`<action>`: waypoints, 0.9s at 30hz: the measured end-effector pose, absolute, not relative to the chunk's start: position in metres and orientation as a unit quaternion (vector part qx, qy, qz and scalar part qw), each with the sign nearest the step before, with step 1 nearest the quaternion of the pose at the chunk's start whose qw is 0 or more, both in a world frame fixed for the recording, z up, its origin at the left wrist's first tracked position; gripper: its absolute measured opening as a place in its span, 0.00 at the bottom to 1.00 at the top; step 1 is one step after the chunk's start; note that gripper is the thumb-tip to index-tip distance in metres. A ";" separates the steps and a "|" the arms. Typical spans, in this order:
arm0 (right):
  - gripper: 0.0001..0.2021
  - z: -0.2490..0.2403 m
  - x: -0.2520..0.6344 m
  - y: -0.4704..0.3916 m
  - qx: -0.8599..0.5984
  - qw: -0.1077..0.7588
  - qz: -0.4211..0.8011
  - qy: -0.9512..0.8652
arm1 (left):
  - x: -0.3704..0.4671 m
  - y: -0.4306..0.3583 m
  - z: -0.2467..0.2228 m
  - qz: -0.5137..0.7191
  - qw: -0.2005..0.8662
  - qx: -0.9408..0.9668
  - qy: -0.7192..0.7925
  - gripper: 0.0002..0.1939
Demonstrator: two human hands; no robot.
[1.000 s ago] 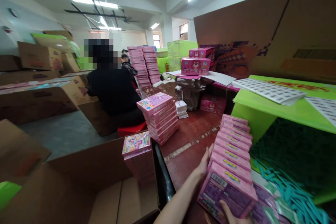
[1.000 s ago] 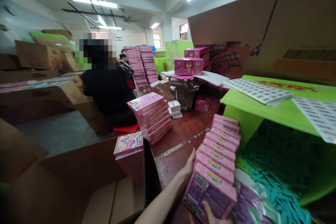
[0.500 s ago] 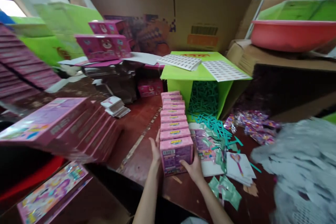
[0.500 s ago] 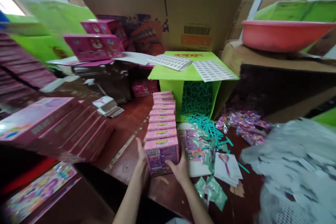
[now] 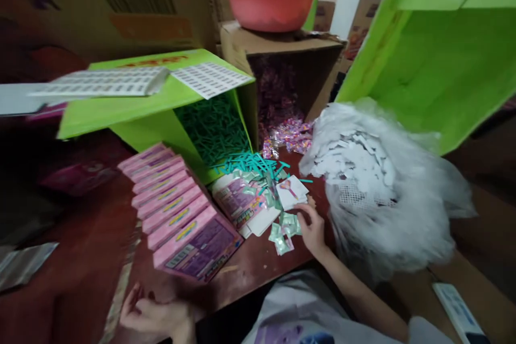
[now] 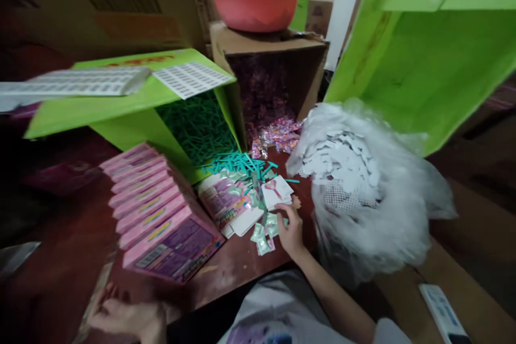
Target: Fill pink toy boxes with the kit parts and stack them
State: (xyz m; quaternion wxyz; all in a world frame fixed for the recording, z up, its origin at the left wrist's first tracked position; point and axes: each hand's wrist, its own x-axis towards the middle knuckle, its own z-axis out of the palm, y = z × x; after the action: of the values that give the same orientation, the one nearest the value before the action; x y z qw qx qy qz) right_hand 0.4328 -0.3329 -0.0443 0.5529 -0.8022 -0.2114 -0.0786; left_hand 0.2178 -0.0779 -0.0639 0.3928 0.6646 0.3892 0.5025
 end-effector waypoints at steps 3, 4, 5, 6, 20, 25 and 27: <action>0.10 -0.044 0.456 -0.368 -0.815 0.551 -0.117 -0.137 | 0.222 -0.087 -0.059 0.549 0.312 0.679 0.376 0.19; 0.10 -0.043 0.461 -0.374 -0.816 0.552 -0.119 -0.121 | 0.224 -0.090 -0.059 0.582 0.262 0.673 0.373 0.17; 0.10 -0.042 0.465 -0.378 -0.816 0.554 -0.122 -0.114 | 0.227 -0.093 -0.059 0.612 0.214 0.667 0.367 0.15; 0.10 -0.039 0.467 -0.377 -0.814 0.555 -0.127 -0.116 | 0.230 -0.097 -0.059 0.632 0.177 0.667 0.354 0.14; 0.20 0.179 0.546 -0.147 -0.694 0.258 -0.299 -0.602 | 0.211 -0.125 -0.054 0.570 0.160 0.745 0.306 0.11; 0.28 0.203 0.602 -0.071 -0.799 0.096 -0.266 -0.531 | 0.185 -0.117 -0.055 0.578 0.159 0.708 0.373 0.09; 0.17 0.201 0.616 -0.069 -0.807 0.070 -0.264 -0.524 | 0.184 -0.117 -0.053 0.579 0.173 0.699 0.383 0.08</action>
State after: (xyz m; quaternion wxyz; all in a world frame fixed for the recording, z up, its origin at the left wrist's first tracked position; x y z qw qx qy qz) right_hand 0.6161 -0.0694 0.2006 0.0700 -0.8069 -0.5239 -0.2637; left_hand 0.1835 -0.1172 -0.0534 0.1728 0.6987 0.3827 0.5793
